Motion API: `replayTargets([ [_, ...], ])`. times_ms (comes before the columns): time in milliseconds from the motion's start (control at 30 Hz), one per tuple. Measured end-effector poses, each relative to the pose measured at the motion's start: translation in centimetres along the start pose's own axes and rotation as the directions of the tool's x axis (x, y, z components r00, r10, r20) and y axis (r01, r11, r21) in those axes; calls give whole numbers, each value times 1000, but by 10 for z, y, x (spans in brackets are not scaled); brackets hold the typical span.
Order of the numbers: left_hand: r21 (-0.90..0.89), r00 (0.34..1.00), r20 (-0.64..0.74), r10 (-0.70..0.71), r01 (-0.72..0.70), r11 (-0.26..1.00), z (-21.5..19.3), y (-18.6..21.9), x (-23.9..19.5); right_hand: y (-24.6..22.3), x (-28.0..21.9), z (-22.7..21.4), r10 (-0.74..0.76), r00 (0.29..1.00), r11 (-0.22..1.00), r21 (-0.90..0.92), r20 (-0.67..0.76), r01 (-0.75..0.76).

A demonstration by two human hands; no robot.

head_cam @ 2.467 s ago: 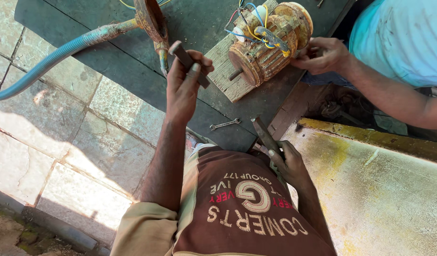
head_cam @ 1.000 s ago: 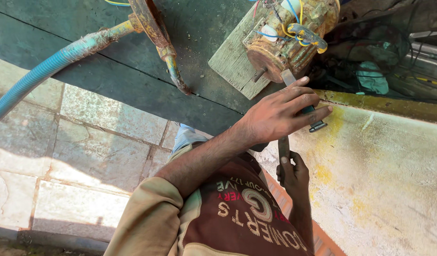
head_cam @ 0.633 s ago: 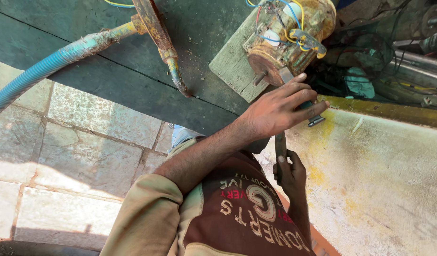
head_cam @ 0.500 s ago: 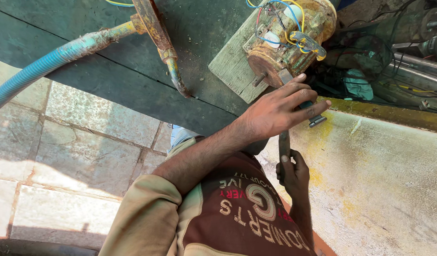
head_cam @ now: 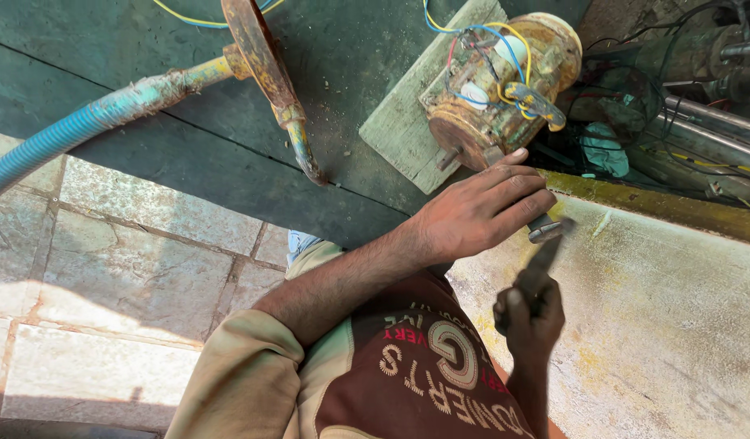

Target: The person uses a hammer and metal bar to tap a component on a small electrical motor mounted on a wooden block. They then use a wrench to tighten bolts on the motor housing. The work is performed on a metal workbench in a workshop setting.

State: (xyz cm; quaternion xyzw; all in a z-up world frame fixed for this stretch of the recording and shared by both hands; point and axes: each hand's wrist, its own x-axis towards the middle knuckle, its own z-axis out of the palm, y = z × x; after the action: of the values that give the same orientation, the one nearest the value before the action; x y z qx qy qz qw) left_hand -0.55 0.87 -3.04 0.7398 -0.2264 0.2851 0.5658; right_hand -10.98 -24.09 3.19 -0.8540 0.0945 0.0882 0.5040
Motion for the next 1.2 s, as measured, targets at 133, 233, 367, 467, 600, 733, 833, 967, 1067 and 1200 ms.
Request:
replayTargets([
  [133, 20, 999, -34, -7, 8, 1000, -3, -3, 3, -1, -11, -11, -318, 948, 933, -182, -15, 310],
  [233, 31, 998, -63, 25, -23, 999, -2, -3, 7, -41, -16, -12, -493, 866, 856, -224, -81, 466],
  [367, 12, 995, -98, 36, -35, 999, -6, -3, 5, -128, -41, -25, -264, 964, 857, -449, 40, 253],
  [467, -12, 992, -120, 26, -27, 1000, -8, -5, 2, -115, -31, -18, -163, 986, 824, -547, 22, 148],
  [600, -19, 992, -112, 61, -64, 998, -9, -9, -4, -31, -4, 7, -211, 977, 705, -696, -20, 139],
  [733, -19, 982, -163, 96, -101, 995, -9, -10, -2, -32, -6, 20, -321, 947, 902, -294, 30, 315],
  [833, -84, 985, -124, 124, -135, 987, -4, -1, 0, -57, -11, 36, -200, 970, 979, -74, -140, 191],
  [967, -86, 983, -136, 123, -135, 987, -1, 1, 4, -66, -5, 51, -159, 972, 986, -69, -174, 149],
  [1067, -78, 992, -95, 82, -89, 993, -2, -1, 4, -58, -2, 53, -146, 978, 988, -69, -151, 137],
  [1200, -78, 994, -86, 68, -74, 994, 2, -2, 1, -51, -6, 48, -167, 979, 985, -66, -121, 160],
])
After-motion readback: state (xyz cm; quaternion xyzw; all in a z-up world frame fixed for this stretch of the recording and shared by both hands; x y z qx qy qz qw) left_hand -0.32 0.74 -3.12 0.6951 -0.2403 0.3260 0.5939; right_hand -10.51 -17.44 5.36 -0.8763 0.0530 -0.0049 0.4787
